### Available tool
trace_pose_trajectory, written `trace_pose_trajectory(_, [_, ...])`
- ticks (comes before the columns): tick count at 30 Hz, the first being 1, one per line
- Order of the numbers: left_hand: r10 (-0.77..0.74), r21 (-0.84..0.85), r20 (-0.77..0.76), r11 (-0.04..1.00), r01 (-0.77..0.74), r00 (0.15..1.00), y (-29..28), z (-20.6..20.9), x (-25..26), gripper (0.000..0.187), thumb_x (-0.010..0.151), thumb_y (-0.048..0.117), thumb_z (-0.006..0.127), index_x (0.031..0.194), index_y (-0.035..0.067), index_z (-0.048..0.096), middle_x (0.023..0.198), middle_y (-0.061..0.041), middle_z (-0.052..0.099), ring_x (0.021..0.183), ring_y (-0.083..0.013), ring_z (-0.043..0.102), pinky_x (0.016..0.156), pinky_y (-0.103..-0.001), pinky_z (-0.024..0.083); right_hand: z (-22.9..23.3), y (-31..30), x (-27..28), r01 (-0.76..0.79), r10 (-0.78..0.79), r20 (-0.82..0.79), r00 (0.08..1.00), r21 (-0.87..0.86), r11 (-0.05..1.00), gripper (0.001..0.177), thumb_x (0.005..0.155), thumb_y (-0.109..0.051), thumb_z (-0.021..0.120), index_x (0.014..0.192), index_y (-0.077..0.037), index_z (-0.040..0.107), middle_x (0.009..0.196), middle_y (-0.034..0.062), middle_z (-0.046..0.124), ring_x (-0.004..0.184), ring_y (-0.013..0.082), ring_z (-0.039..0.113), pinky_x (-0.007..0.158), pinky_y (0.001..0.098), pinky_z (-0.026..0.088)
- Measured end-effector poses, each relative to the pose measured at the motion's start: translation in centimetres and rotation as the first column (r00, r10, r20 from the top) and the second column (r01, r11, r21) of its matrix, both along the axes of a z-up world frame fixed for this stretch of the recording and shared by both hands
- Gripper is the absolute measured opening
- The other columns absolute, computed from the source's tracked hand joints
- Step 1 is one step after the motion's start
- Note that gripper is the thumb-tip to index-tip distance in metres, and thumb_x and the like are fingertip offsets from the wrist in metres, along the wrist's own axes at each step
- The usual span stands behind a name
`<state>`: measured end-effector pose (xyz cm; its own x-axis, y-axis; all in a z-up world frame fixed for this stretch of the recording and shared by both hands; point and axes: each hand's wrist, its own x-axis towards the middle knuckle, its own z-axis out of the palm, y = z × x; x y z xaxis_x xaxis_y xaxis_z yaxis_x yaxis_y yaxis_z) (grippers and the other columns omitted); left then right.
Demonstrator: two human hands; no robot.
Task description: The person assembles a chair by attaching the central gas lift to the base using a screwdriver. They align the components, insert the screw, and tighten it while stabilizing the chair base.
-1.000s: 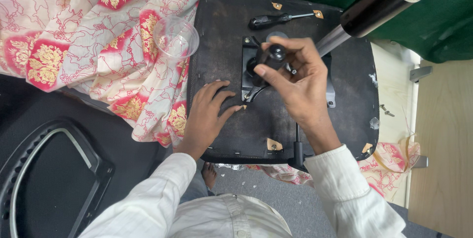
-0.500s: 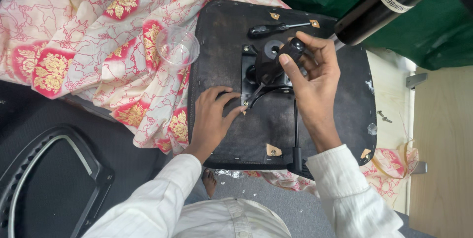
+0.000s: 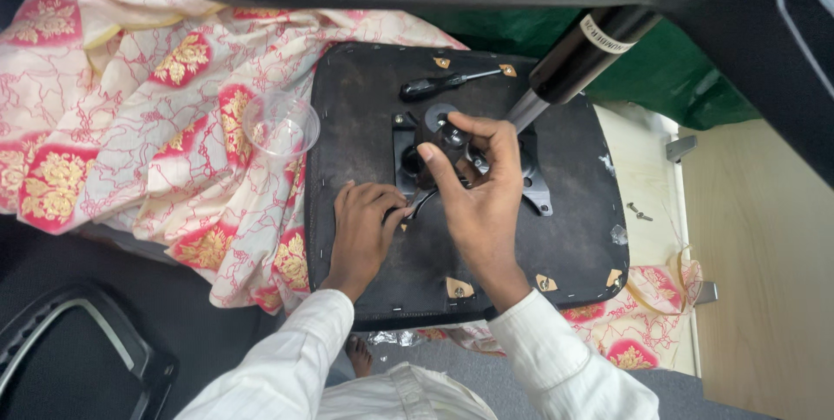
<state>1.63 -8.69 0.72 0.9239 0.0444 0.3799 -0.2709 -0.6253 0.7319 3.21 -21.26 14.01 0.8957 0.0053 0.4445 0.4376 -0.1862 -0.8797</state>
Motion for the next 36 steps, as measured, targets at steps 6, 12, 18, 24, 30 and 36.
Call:
trace_pose_trajectory(6, [-0.057, -0.027, -0.007, 0.998, 0.057, 0.998, 0.3, -0.2, -0.1, 0.014, 0.095, 0.019, 0.065, 0.097, 0.007, 0.072, 0.11, -0.004, 0.068, 0.116, -0.0238, 0.06, 0.121, -0.055, 0.023, 0.4, 0.5, -0.4, 0.054, -0.041, 0.074, 0.996, -0.183, 0.982, 0.033, 0.091, -0.009, 0.082, 0.118, -0.005, 0.064, 0.117, 0.0043, 0.058, 0.104, 0.0121, 0.066, 0.085, 0.0274, 0.06])
trace_pose_trajectory(12, [-0.068, -0.03, -0.015, 0.997, 0.067, 0.998, 0.1, 0.1, 0.0, 0.014, 0.095, 0.017, 0.064, 0.099, 0.005, 0.071, 0.109, -0.004, 0.068, 0.113, -0.0241, 0.062, 0.122, -0.054, 0.025, 0.4, 0.5, -0.1, 0.061, -0.044, 0.106, 0.993, -0.165, 0.984, 0.033, 0.092, -0.011, 0.08, 0.12, -0.005, 0.063, 0.119, 0.0051, 0.057, 0.107, 0.0135, 0.066, 0.087, 0.0294, 0.062])
trace_pose_trajectory(18, [-0.08, -0.062, -0.067, 0.995, 0.076, 0.995, 0.2, 0.3, 0.3, 0.014, 0.093, 0.017, 0.067, 0.096, 0.005, 0.072, 0.109, -0.004, 0.069, 0.112, -0.0228, 0.064, 0.124, -0.053, 0.024, 0.6, 0.4, -0.1, 0.065, -0.037, 0.142, 0.989, -0.201, 0.978, 0.035, 0.091, -0.013, 0.082, 0.119, -0.004, 0.063, 0.12, 0.0055, 0.059, 0.108, 0.0142, 0.067, 0.088, 0.0293, 0.063])
trace_pose_trajectory(24, [-0.102, -0.049, -0.051, 0.994, 0.1, 0.993, 0.7, 0.3, 0.3, 0.015, 0.093, 0.018, 0.07, 0.1, 0.005, 0.073, 0.111, -0.006, 0.067, 0.114, -0.0246, 0.063, 0.125, -0.052, 0.024, 0.9, 1.1, 0.0, 0.151, -0.107, 0.207, 0.973, -0.214, 0.965, 0.033, 0.087, -0.014, 0.086, 0.113, -0.005, 0.068, 0.111, 0.0051, 0.055, 0.097, 0.0136, 0.064, 0.083, 0.0276, 0.061])
trace_pose_trajectory(30, [-0.11, 0.006, -0.041, 0.994, 0.11, 0.993, 1.8, 0.7, 0.2, 0.047, 0.082, 0.029, 0.078, 0.12, 0.005, 0.067, 0.129, -0.013, 0.057, 0.125, -0.0354, 0.053, 0.107, -0.046, 0.041, 0.8, 0.7, -0.3, 0.09, -0.064, 0.158, 0.985, -0.164, 0.982, 0.033, 0.094, -0.008, 0.08, 0.124, -0.005, 0.067, 0.113, 0.0061, 0.06, 0.103, 0.0135, 0.067, 0.092, 0.0278, 0.059])
trace_pose_trajectory(36, [-0.126, 0.222, 0.074, 0.969, 0.107, 0.989, 4.6, 0.4, -1.1, 0.047, 0.089, 0.034, 0.071, 0.127, 0.007, 0.066, 0.141, -0.012, 0.056, 0.132, -0.0366, 0.051, 0.113, -0.049, 0.037, 0.4, -0.5, -0.1, -0.027, 0.028, 0.033, 0.999, -0.024, 0.999, 0.032, 0.1, -0.003, 0.07, 0.13, -0.004, 0.06, 0.12, 0.0069, 0.069, 0.114, 0.0141, 0.069, 0.104, 0.0288, 0.056])
